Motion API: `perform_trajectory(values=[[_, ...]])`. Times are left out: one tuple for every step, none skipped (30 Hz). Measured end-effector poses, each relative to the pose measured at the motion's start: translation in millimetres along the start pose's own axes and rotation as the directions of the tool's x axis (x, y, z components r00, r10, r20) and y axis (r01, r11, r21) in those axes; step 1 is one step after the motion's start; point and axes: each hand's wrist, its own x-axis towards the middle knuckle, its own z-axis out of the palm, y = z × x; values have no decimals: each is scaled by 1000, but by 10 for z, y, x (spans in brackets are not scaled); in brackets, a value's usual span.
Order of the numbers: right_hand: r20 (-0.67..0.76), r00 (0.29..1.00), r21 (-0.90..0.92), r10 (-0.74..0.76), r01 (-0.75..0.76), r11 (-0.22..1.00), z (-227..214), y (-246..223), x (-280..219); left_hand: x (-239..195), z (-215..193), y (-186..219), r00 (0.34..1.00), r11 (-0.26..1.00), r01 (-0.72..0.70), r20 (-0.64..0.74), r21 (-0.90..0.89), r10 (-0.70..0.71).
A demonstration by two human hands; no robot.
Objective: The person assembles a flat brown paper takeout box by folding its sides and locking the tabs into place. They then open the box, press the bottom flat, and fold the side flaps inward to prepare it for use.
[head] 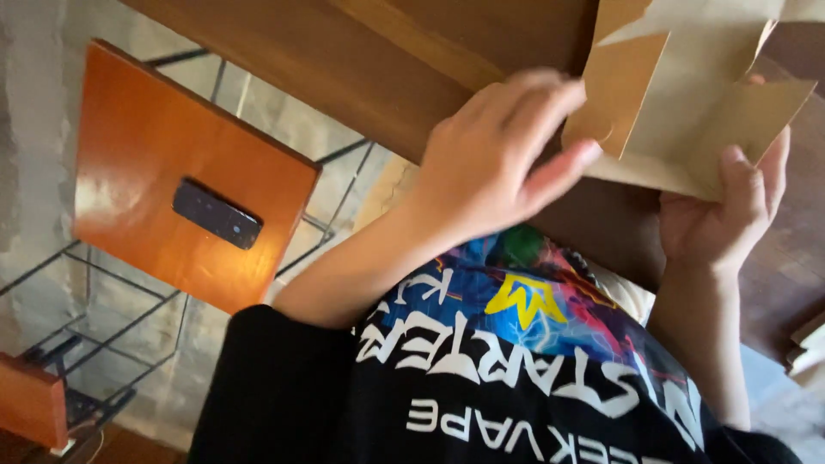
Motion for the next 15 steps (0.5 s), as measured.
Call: perform_trajectory(values=[[0, 1000, -6, 8, -8, 1000, -16, -11, -15, -92, -190, 236, 1000, 1000, 9, 1, -4, -9], [42, 999, -38, -1, 2, 999, -31, -23, -32, -180, -383, 473, 999, 987, -17, 29, -158, 22], [87, 996, -60, -16, 21, 998, -5, -19, -10, -236, -599, 675, 997, 952, -46, 50, -302, 64], [90, 996, -58, -14, 19, 998, -100, 67, 40, -199, -747, 797, 997, 953, -45, 50, -298, 63], [83, 996, -76, -43, 50, 996, -225, 151, 46, -189, -885, 950, 990, 859, -65, 74, -508, 118], [77, 994, -95, -72, 79, 992, -352, 237, 46, -180, -1023, 1103, 981, 719, -71, 83, -691, 176], [84, 995, -98, -62, 70, 993, -209, 136, -1, -271, -964, 1157, 983, 721, -62, 83, -690, 164], [168, 978, -157, -127, 154, 976, -62, 32, -49, -360, -910, 1215, 986, 687, -10, 107, -726, 127], [257, 945, -196, -202, 256, 947, 111, -42, -47, -438, -846, 1237, 987, 658, 30, 128, -753, 101], [268, 941, -186, -206, 260, 948, -55, 84, 55, -441, -799, 1205, 988, 667, 26, 123, -744, 99], [219, 971, -131, -94, 124, 984, -241, 182, 85, -455, -782, 1220, 988, 681, 46, 133, -731, 76], [173, 985, -70, 24, -12, 997, -436, 276, 110, -469, -760, 1244, 988, 694, 67, 143, -717, 53], [175, 984, -73, 27, -14, 997, -366, 229, 84, -509, -745, 1263, 989, 693, 69, 142, -718, 49], [284, 957, -102, -63, 96, 990, -296, 171, 61, -539, -734, 1288, 988, 710, 78, 147, -700, 37], [386, 907, -113, -168, 228, 967, -189, 105, 91, -536, -732, 1261, 988, 728, 70, 146, -682, 42]])
